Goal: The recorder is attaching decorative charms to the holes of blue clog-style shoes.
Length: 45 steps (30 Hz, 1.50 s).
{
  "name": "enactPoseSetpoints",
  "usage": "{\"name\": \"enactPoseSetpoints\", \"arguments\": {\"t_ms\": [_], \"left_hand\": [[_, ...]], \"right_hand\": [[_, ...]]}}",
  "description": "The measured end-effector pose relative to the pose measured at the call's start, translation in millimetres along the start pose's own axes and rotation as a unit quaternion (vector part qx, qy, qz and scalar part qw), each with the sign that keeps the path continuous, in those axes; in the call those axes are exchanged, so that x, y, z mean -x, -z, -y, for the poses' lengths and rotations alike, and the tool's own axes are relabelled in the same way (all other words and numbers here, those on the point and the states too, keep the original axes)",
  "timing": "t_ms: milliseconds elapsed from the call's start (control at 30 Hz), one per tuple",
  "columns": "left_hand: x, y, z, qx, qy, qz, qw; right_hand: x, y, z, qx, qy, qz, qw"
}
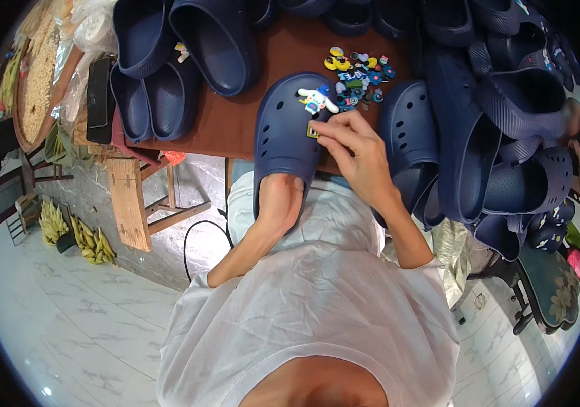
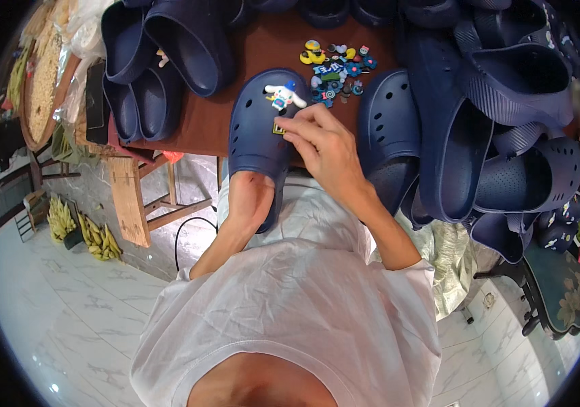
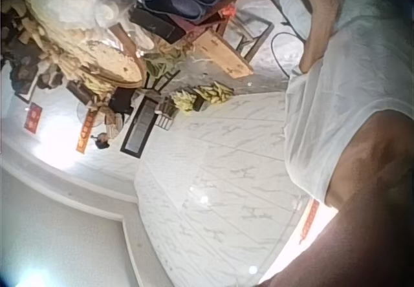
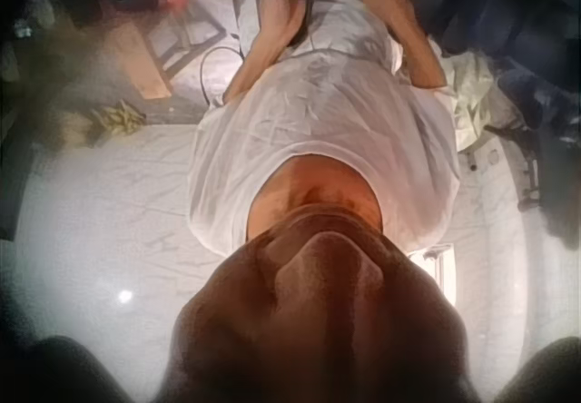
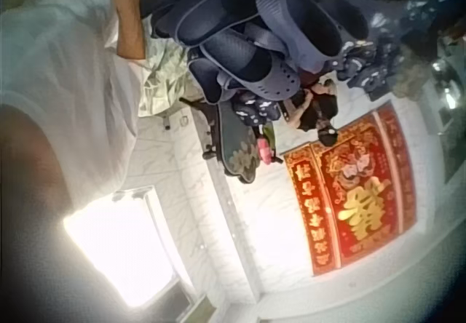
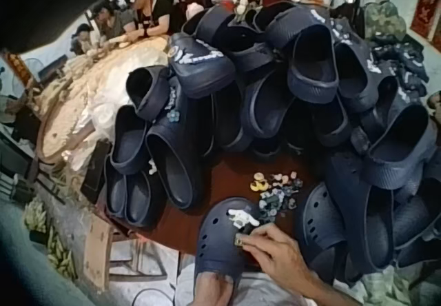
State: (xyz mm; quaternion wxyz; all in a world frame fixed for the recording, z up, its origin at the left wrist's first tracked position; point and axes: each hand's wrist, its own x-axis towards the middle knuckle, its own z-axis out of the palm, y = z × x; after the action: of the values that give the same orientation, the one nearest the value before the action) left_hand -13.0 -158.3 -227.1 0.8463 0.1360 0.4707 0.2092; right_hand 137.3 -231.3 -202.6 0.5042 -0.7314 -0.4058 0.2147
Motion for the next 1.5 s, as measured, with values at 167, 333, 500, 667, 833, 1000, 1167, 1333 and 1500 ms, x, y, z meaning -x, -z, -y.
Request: {"name": "enactPoseSetpoints", "arguments": {"t_ms": [167, 333, 500, 667, 833, 1000, 1167, 1333, 1500], "left_hand": [[1, 16, 0, -0.024, -0.009, 0.0, 1.0], [4, 9, -4, -0.01, -0.024, -0.003, 1.0], [5, 4, -13, 0.023, -0.058, 0.036, 0.997], [-1, 6, -19, 0.007, -0.001, 0.004, 1.0], [-7, -3, -9, 0.023, -0.022, 0.017, 0.999], [-12, -4, -9, 0.037, -0.022, 0.061, 0.997], [-16, 9, -6, 0.041, -0.021, 0.09, 0.995], [-29, 25, -2, 0.048, -0.016, 0.119, 0.992], [-35, 28, 0, 0.03, -0.024, 0.162, 0.986]], "right_hand": [[4, -7, -1, 0.008, 0.02, 0.011, 1.0], [6, -8, 1, 0.002, 0.022, 0.015, 1.0], [-4, 21, 1, 0.043, -0.005, -0.039, 0.998], [-15, 46, -8, 0.223, -0.021, -0.049, 0.973], [-19, 34, -18, 0.313, -0.004, -0.002, 0.95], [-23, 26, -26, 0.35, 0.016, 0.02, 0.936], [-23, 28, -29, 0.35, 0.011, 0.03, 0.936], [-25, 23, -34, 0.353, 0.022, 0.036, 0.935], [-27, 21, -41, 0.355, 0.023, 0.048, 0.933]]}}
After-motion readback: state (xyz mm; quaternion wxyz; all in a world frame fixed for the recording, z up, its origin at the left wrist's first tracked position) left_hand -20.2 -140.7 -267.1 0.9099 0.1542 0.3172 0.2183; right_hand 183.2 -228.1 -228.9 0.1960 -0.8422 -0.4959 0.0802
